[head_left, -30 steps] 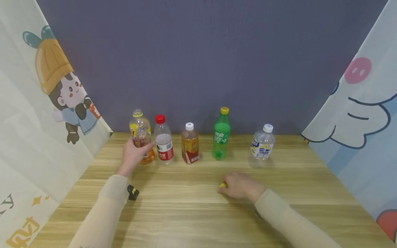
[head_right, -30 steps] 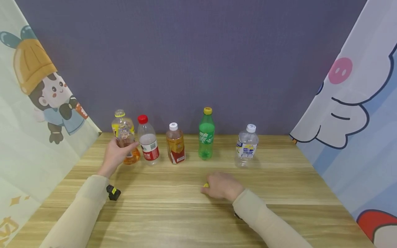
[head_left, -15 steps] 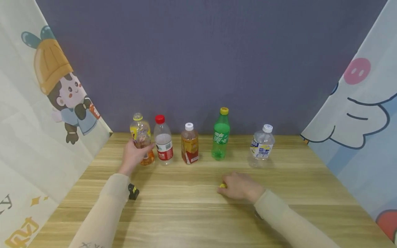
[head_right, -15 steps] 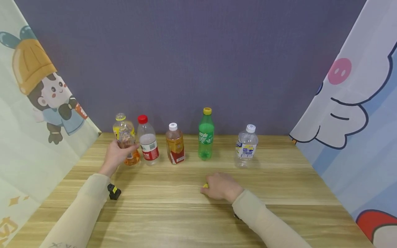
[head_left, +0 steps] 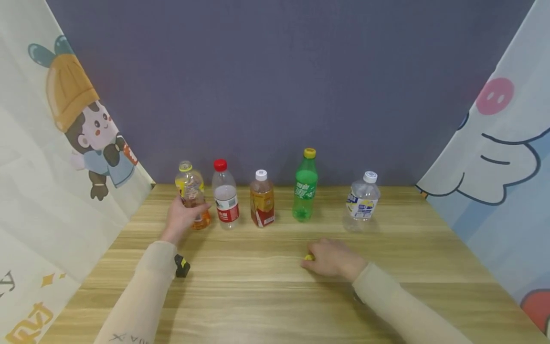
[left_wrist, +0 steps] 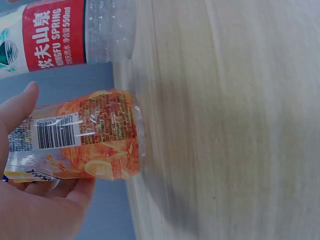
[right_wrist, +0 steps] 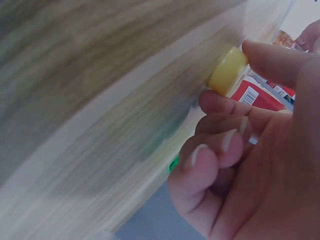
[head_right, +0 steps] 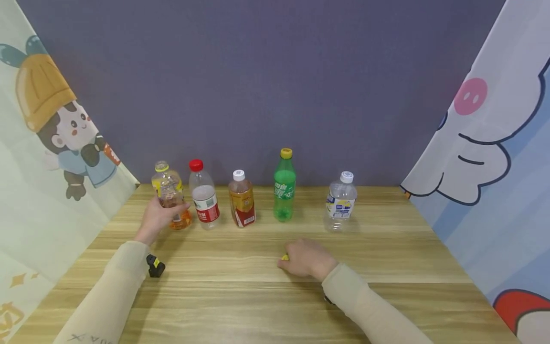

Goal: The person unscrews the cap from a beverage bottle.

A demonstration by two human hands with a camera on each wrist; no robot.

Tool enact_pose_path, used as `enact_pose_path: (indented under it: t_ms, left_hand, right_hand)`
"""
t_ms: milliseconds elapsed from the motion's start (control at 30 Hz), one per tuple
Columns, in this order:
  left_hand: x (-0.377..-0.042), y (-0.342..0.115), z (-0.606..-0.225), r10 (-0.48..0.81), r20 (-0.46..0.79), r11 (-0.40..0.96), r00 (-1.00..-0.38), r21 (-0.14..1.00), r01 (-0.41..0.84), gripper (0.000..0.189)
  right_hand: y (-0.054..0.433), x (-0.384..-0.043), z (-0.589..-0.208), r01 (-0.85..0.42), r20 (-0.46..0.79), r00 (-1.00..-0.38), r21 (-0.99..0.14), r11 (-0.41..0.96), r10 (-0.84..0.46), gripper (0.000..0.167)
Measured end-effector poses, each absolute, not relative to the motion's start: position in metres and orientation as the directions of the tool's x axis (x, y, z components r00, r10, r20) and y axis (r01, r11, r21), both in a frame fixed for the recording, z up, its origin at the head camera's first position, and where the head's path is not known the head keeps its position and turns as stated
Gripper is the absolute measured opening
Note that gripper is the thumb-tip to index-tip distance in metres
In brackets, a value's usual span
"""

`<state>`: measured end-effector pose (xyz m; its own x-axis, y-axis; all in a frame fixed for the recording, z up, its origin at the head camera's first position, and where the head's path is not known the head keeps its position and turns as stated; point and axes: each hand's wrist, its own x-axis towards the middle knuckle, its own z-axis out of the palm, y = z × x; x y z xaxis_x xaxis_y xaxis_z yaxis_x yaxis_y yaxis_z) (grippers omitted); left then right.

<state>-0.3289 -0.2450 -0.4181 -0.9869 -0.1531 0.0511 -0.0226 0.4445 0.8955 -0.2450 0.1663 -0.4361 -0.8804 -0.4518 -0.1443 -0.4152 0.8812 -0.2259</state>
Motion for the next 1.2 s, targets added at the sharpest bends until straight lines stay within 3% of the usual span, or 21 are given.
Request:
enact_pose_path:
  t_ms: [533,733,1000,1200]
  left_hand:
    - [-0.330,-0.248,-0.423,-0.140,0.048,0.491,-0.989,0.871,-0.027,0.082]
    - [-0.330,-0.247,-0.425,-0.158,0.011,0.518,-0.987,0.852,-0.074,0.091]
    - [-0.313,-0.250,-0.410,-0.130,-0.072,0.687,-0.989,0.713,-0.142,0.096]
    - [-0.296,-0.247,-0.391,-0.136,-0.138,0.793,-0.981,0.578,-0.191,0.053]
  right_hand:
    - [0.165,-0.241,-0.433,-0.396,-0.140,-0.890,-0.235,0.888,-0.434,0.037]
    - [0.166,-0.241,-0.432,-0.381,-0.138,-0.896,-0.249,0.890,-0.422,0.037]
    - [0.167,-0.241,-0.432,-0.367,-0.145,-0.900,-0.255,0.894,-0.411,0.039]
    - [0.169,-0.243,-0.427,-0.373,-0.131,-0.901,-0.249,0.894,-0.413,0.037]
